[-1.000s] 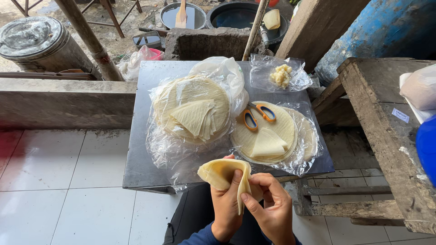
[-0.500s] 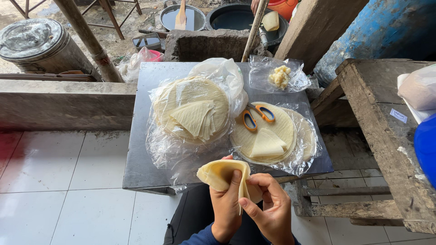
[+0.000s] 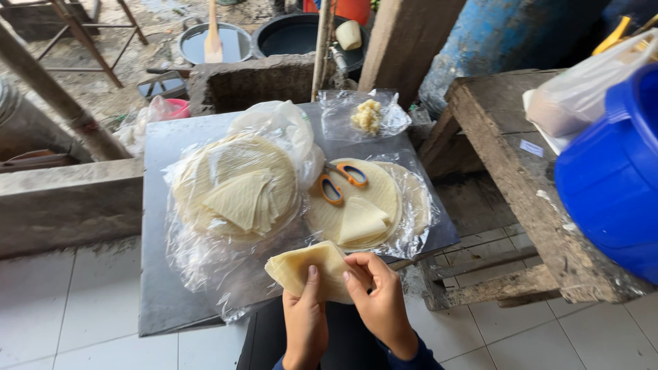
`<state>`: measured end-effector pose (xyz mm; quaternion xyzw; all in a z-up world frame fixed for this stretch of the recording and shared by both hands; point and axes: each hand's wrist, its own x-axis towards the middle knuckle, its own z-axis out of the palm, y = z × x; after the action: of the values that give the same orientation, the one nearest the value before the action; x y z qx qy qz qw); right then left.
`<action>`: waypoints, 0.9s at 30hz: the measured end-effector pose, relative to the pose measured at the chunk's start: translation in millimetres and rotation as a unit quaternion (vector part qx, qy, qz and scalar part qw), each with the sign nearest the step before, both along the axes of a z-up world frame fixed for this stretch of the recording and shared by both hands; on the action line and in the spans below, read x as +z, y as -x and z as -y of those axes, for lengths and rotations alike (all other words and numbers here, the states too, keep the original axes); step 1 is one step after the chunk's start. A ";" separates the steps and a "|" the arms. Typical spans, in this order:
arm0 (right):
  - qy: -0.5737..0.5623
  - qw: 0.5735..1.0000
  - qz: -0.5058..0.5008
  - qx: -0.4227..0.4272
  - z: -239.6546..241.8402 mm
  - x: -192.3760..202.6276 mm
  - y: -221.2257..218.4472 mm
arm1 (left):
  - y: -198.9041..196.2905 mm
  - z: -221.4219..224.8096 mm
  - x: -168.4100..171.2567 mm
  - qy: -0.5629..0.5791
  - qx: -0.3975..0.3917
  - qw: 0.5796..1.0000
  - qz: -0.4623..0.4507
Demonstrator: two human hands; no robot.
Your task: The person folds thin dough wrappers into triangular shapes by hand and trims the excess edges with scissors.
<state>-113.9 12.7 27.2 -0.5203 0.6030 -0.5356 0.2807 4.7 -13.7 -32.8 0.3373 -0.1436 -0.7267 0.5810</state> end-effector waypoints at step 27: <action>-0.146 0.862 -0.479 0.079 249.2 -57.7 104.5 | -0.4 31.4 28.0 -0.053 -0.064 0.990 -0.114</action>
<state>-218.3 -236.5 -30.5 -0.7118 0.6911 -0.1024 0.0720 5.1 -45.1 -4.8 0.2726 -0.0587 -0.8030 0.5267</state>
